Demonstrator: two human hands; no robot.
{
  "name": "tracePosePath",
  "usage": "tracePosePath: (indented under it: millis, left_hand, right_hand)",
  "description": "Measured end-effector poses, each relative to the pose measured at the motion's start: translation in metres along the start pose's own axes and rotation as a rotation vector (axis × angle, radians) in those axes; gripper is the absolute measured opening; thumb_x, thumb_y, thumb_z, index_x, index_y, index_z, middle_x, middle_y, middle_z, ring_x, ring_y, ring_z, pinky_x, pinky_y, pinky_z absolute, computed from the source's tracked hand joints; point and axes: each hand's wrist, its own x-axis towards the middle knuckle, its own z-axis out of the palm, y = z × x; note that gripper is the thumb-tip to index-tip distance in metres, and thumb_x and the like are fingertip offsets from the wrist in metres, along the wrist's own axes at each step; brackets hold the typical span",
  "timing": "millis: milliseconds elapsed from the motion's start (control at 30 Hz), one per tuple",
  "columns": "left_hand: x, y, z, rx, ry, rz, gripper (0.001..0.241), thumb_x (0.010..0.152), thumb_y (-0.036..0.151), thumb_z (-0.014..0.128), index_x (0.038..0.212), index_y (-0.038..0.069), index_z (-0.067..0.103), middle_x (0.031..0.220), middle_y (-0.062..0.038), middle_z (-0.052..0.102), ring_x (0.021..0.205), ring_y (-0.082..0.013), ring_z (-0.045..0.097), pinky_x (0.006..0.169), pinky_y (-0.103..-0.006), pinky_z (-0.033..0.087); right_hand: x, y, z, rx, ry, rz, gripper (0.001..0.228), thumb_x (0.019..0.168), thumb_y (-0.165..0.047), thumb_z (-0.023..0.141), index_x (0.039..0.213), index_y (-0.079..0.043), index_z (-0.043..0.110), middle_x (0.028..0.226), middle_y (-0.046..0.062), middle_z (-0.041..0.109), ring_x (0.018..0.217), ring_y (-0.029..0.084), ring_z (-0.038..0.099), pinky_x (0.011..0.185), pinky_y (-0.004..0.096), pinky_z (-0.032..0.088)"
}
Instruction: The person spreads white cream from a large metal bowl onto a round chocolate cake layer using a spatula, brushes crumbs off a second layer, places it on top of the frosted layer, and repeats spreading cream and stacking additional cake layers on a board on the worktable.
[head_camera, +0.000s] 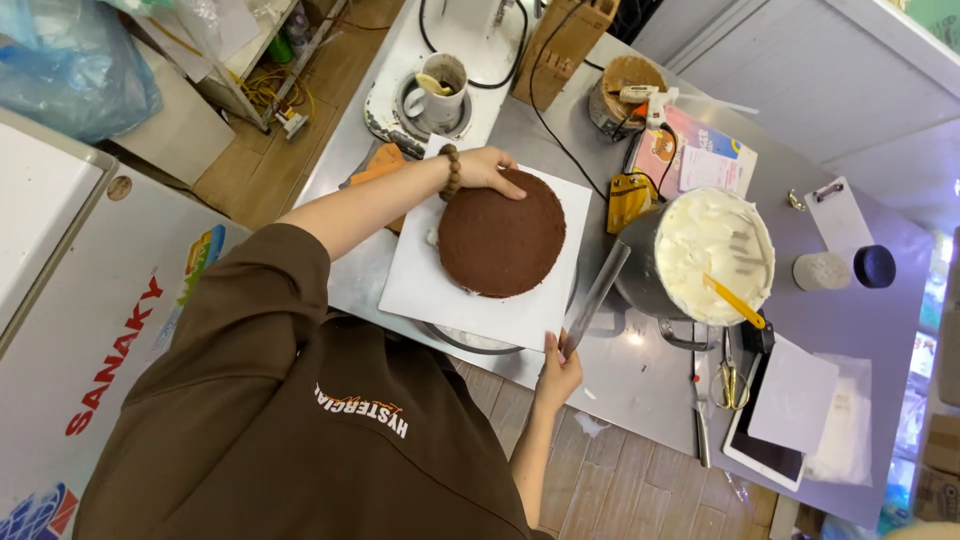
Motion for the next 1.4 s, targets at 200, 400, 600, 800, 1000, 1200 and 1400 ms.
tracePosePath:
  millis: [200, 400, 600, 800, 1000, 1200, 1400]
  left_hand:
    - [-0.013, 0.034, -0.005, 0.296, -0.002, 0.001, 0.077, 0.062, 0.055, 0.086, 0.118, 0.005, 0.071, 0.118, -0.016, 0.072, 0.107, -0.0272, 0.069, 0.093, -0.0364, 0.055]
    - [-0.017, 0.05, -0.005, 0.762, 0.031, -0.012, 0.074, 0.06, 0.065, 0.089, 0.105, 0.008, 0.075, 0.108, -0.013, 0.064, 0.101, -0.0271, 0.06, 0.083, -0.0385, 0.054]
    - [-0.024, 0.062, -0.001, 0.971, 0.022, -0.122, 0.081, 0.062, 0.072, 0.087, 0.116, 0.014, 0.073, 0.12, -0.014, 0.06, 0.112, -0.0307, 0.054, 0.093, -0.0441, 0.05]
    - [-0.031, 0.054, 0.049, 1.026, 0.0, 0.616, 0.056, 0.1, 0.04, 0.055, 0.152, 0.021, 0.051, 0.169, -0.011, 0.038, 0.15, -0.0321, 0.037, 0.118, -0.0481, 0.038]
    - [-0.039, 0.048, 0.064, 1.136, -0.232, 0.3, 0.068, 0.106, 0.051, 0.038, 0.163, 0.019, 0.02, 0.171, -0.007, 0.009, 0.158, -0.0322, 0.008, 0.123, -0.0577, 0.013]
    - [-0.057, 0.068, 0.052, 1.144, -0.213, 0.381, 0.079, 0.104, 0.059, 0.038, 0.162, 0.008, 0.021, 0.17, -0.016, 0.01, 0.156, -0.0314, 0.011, 0.126, -0.0516, 0.012]
    - [-0.099, 0.051, 0.05, 1.176, 0.088, 0.484, 0.085, 0.102, 0.061, 0.038, 0.159, 0.001, 0.019, 0.169, -0.019, 0.013, 0.157, -0.0309, 0.012, 0.125, -0.0501, 0.008]
  right_hand:
    - [-0.003, -0.001, 0.0, -0.014, -0.007, 0.043, 0.04, 0.094, -0.029, 0.077, 0.119, 0.003, 0.075, 0.069, -0.004, 0.051, 0.058, 0.004, 0.034, 0.05, 0.023, 0.025]
    - [-0.001, -0.014, 0.0, -0.039, -0.019, 0.01, 0.04, 0.094, -0.03, 0.076, 0.118, 0.002, 0.074, 0.067, -0.009, 0.055, 0.056, 0.001, 0.037, 0.05, 0.02, 0.032]
    - [0.001, -0.021, 0.0, -0.022, -0.05, 0.032, 0.037, 0.093, -0.028, 0.075, 0.118, -0.001, 0.075, 0.06, -0.008, 0.041, 0.052, 0.003, 0.032, 0.046, 0.023, 0.024]
    - [-0.002, -0.019, 0.001, -0.047, -0.029, 0.024, 0.037, 0.092, -0.029, 0.075, 0.116, 0.0, 0.075, 0.058, -0.009, 0.045, 0.05, 0.002, 0.035, 0.045, 0.024, 0.029]
    - [-0.004, -0.015, 0.0, 0.0, -0.037, 0.024, 0.04, 0.093, -0.03, 0.076, 0.117, 0.002, 0.074, 0.063, -0.01, 0.053, 0.051, 0.002, 0.036, 0.046, 0.023, 0.029]
    - [-0.005, -0.01, -0.002, 0.008, -0.039, 0.018, 0.04, 0.092, -0.031, 0.077, 0.118, 0.001, 0.075, 0.061, -0.008, 0.044, 0.052, 0.002, 0.036, 0.045, 0.023, 0.028]
    - [-0.009, -0.013, -0.005, 0.015, -0.052, 0.13, 0.043, 0.092, -0.032, 0.078, 0.12, 0.0, 0.074, 0.064, -0.005, 0.048, 0.05, 0.003, 0.035, 0.045, 0.024, 0.027]
